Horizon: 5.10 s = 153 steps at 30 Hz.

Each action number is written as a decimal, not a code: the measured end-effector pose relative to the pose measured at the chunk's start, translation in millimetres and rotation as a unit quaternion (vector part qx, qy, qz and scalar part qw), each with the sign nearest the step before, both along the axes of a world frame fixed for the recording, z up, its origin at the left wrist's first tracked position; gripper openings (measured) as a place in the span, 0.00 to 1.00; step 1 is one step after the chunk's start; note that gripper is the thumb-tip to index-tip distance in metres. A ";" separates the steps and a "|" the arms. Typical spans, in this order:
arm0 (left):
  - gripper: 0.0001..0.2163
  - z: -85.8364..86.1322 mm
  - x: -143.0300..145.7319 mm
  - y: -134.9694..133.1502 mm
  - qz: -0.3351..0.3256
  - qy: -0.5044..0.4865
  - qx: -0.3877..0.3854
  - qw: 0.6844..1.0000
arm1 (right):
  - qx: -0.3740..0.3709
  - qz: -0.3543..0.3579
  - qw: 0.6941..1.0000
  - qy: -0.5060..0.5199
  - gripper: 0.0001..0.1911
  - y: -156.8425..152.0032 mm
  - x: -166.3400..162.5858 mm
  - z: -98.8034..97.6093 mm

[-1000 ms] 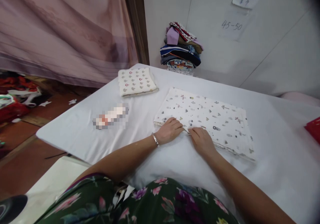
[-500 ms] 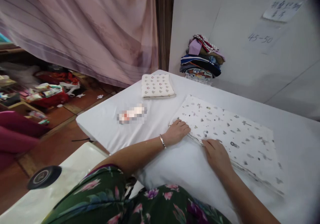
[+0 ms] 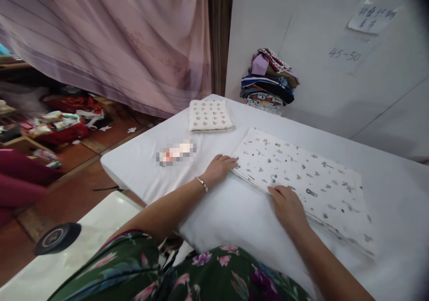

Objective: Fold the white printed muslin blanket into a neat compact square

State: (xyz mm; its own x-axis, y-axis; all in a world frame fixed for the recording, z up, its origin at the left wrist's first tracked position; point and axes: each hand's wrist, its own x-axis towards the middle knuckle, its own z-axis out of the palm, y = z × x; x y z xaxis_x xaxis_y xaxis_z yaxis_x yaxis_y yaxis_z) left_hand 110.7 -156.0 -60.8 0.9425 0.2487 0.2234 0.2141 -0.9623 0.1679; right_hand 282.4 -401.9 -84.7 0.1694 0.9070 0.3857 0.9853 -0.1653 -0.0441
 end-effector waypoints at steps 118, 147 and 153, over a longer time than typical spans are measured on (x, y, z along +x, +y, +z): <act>0.16 -6.7 38.0 -16.1 -0.174 -0.091 0.090 0.976 | 0.184 -0.439 0.807 0.349 0.16 -222.0 68.8 22.2; 0.15 -12.3 36.7 -10.8 -0.183 -0.117 0.056 0.974 | 0.064 -0.455 0.676 0.576 0.15 -168.3 82.6 51.1; 0.15 -11.1 36.2 -10.7 -0.181 -0.111 0.036 0.976 | 0.012 -0.478 0.691 0.542 0.16 -167.9 84.7 50.7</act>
